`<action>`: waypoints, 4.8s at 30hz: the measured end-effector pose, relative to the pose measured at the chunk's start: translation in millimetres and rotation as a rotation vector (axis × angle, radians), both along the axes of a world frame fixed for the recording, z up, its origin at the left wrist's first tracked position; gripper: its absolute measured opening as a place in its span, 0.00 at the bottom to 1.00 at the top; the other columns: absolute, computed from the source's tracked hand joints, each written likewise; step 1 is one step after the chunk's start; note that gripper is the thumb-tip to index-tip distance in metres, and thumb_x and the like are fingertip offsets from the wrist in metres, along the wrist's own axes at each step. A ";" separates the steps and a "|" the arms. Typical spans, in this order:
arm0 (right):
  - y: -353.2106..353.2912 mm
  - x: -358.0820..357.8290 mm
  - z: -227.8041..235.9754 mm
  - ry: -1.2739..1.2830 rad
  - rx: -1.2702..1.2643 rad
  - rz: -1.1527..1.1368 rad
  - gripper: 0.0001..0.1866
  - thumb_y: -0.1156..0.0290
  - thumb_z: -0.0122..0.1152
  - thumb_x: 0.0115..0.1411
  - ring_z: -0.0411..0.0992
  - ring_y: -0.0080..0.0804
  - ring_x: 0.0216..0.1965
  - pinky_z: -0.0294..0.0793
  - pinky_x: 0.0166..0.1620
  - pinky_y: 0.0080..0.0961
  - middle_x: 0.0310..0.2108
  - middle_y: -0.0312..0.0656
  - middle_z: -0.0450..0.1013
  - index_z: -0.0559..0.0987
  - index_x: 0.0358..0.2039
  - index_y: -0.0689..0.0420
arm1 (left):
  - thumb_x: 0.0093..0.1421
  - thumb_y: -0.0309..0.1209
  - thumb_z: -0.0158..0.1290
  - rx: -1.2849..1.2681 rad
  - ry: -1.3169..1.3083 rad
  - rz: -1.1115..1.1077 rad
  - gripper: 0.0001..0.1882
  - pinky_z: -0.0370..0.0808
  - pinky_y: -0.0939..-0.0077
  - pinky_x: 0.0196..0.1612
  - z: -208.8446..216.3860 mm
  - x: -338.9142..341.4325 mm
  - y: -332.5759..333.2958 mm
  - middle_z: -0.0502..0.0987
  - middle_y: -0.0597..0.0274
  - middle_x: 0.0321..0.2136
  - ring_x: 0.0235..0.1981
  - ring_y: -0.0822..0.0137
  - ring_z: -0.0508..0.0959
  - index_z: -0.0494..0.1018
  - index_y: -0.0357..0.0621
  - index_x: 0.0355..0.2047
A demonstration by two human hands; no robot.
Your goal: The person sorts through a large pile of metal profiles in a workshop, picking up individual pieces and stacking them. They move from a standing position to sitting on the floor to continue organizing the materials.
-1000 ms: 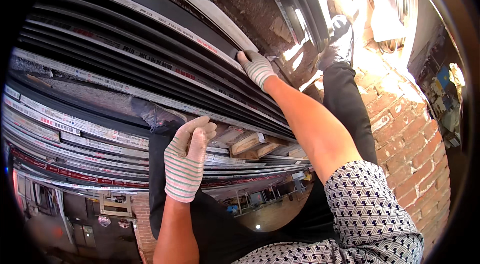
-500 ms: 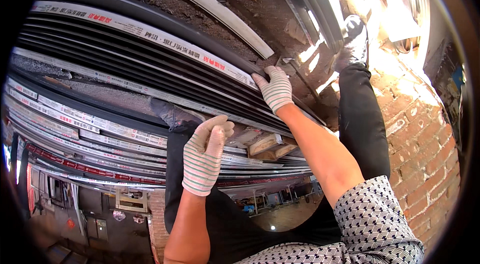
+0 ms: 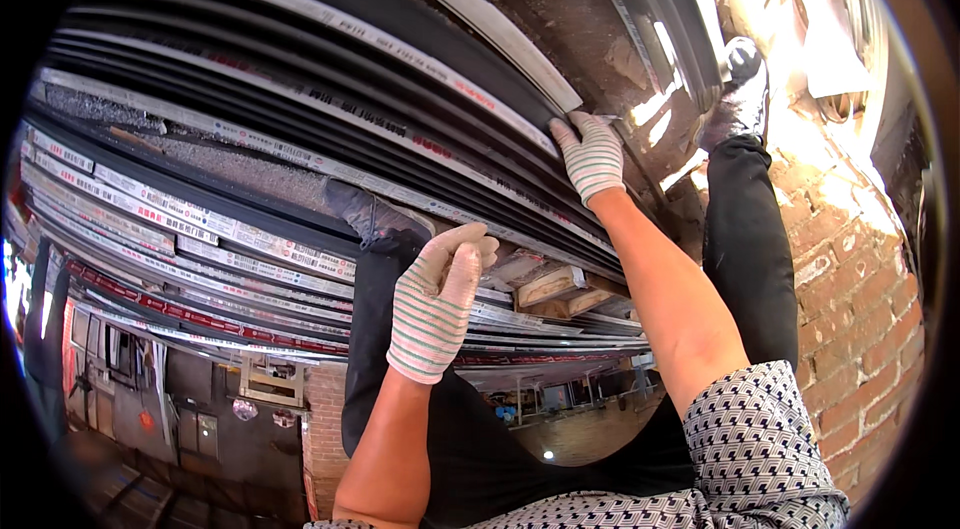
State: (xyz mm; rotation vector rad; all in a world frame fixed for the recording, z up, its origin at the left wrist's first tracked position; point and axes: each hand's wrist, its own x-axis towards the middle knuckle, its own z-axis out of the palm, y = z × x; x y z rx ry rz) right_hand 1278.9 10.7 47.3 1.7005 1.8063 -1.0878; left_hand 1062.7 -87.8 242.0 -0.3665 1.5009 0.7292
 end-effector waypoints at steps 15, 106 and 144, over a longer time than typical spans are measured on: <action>-5.7 -64.8 12.7 0.232 -0.132 0.021 0.37 0.54 0.69 0.56 0.68 0.57 0.57 0.67 0.62 0.41 0.54 0.60 0.70 0.71 0.57 0.68 | 0.72 0.34 0.49 0.077 -0.040 0.064 0.19 0.74 0.75 0.54 13.0 -5.3 -12.5 0.80 0.53 0.45 0.48 0.69 0.78 0.71 0.31 0.56; 258.3 -38.3 24.4 -0.219 0.703 0.409 0.22 0.60 0.67 0.56 0.75 0.58 0.42 0.74 0.48 0.49 0.37 0.58 0.76 0.77 0.46 0.61 | 0.72 0.37 0.49 0.124 0.040 0.132 0.21 0.76 0.72 0.52 21.6 1.8 -14.0 0.80 0.49 0.44 0.45 0.64 0.80 0.72 0.31 0.54; 231.4 -69.0 -4.2 -0.250 0.333 0.564 0.32 0.61 0.72 0.52 0.72 0.56 0.53 0.75 0.55 0.42 0.50 0.63 0.70 0.70 0.51 0.67 | 0.71 0.34 0.49 0.114 0.030 0.139 0.19 0.77 0.72 0.53 22.5 3.6 -12.4 0.81 0.50 0.44 0.45 0.65 0.81 0.71 0.29 0.54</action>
